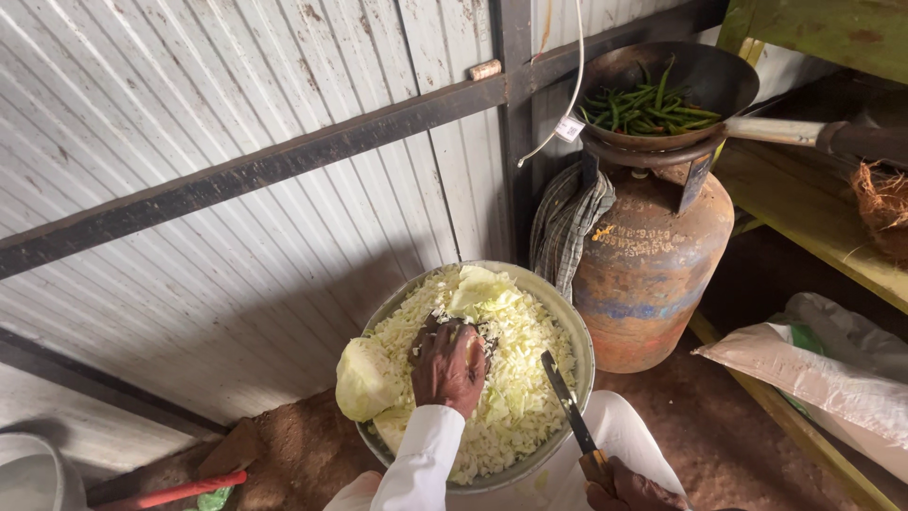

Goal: The person chops a head of cabbage in a large metal bowl using a traditional flat-bladed tool.

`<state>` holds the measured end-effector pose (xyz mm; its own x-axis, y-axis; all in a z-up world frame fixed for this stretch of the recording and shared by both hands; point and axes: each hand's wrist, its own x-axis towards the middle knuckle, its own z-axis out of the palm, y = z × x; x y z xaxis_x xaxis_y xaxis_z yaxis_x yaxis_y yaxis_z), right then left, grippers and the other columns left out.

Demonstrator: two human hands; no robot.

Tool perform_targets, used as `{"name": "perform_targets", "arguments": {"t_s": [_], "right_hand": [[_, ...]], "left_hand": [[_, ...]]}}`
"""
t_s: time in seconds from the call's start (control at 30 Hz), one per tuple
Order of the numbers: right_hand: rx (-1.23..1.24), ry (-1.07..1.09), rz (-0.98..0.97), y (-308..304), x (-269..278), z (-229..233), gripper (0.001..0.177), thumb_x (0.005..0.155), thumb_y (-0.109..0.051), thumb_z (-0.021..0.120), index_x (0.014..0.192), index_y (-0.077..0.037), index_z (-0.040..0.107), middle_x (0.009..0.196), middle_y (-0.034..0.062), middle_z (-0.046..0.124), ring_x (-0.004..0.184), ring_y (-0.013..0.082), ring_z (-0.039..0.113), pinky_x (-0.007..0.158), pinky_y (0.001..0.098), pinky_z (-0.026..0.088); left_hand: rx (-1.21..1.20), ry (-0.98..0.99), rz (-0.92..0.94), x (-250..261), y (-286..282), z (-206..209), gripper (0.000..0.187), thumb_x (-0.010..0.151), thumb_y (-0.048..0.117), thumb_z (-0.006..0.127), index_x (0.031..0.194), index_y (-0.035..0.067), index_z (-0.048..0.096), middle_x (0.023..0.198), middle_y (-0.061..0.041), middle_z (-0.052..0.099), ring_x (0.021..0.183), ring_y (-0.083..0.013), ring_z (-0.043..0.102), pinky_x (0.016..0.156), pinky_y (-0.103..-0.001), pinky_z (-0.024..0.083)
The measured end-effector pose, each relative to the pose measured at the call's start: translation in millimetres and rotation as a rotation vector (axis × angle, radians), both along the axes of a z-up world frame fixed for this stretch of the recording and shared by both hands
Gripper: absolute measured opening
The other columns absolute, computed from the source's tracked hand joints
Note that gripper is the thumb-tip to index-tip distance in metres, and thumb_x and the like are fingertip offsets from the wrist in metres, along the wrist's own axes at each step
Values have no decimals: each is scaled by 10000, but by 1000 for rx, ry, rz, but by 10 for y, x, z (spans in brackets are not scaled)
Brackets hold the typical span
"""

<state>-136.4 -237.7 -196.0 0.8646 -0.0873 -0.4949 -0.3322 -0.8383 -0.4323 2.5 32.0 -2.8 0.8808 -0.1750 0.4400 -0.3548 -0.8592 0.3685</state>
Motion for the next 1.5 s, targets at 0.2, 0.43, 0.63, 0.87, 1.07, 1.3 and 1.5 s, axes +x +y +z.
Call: {"name": "perform_targets", "arguments": {"t_s": [0.2, 0.43, 0.63, 0.87, 1.07, 1.3, 1.5], "right_hand": [[73, -194, 109, 139, -31, 102, 508, 906, -499, 613, 1327, -217, 640, 918, -26, 740, 883, 94, 746, 812, 310, 572], [388, 23, -78, 650, 162, 1129, 530, 908, -439, 597, 1367, -176, 555, 851, 33, 761, 729, 147, 754, 767, 322, 602], [214, -57, -100, 885, 186, 1573, 479, 914, -499, 577, 1261, -177, 656, 758, -2, 772, 748, 91, 756, 801, 282, 560], [260, -100, -82, 1067, 264, 1649, 427, 891, -477, 568, 1168, -163, 651, 753, 17, 777, 827, 145, 775, 845, 308, 552], [230, -99, 6, 1257, 524, 1564, 430, 918, -501, 565, 1093, -112, 622, 773, 43, 759, 811, 201, 763, 822, 348, 554], [170, -130, 22, 1442, 651, 1682, 410, 934, -519, 533, 1077, -139, 584, 750, 53, 762, 738, 186, 751, 780, 353, 567], [150, -109, -9, 1485, 752, 1610, 387, 925, -501, 559, 1091, -153, 590, 765, 42, 749, 671, 172, 748, 782, 354, 600]], "left_hand": [[-180, 38, 65, 19, 68, 11, 173, 901, 236, 669, 1055, 176, 719, 1133, -61, 689, 1068, -310, 638, 885, -431, 543], [-394, 87, 20, 58, 221, 73, 212, 857, 267, 728, 1037, 162, 770, 1133, -74, 711, 1039, -317, 663, 872, -427, 542], [-501, 174, -45, 180, 415, 0, 289, 1012, 280, 608, 1264, 154, 675, 1265, -118, 697, 1149, -321, 684, 971, -397, 537], [-290, 193, -109, 19, 585, -2, 880, 743, 117, 736, 1544, 85, 371, 1479, -219, 489, 1356, -391, 490, 1126, -438, 418], [-159, 262, -86, -59, 507, -163, 905, 651, 231, 895, 1456, 89, 507, 1453, -180, 519, 1379, -377, 451, 1162, -432, 380], [-347, -10, -39, -233, 506, -373, 618, 801, 72, 689, 1410, 70, 587, 1467, -216, 550, 1343, -393, 528, 1103, -437, 451], [-233, 51, -9, -197, 434, -480, 466, 912, 48, 569, 1371, 99, 628, 1444, -194, 584, 1299, -357, 591, 1064, -429, 490]]}}
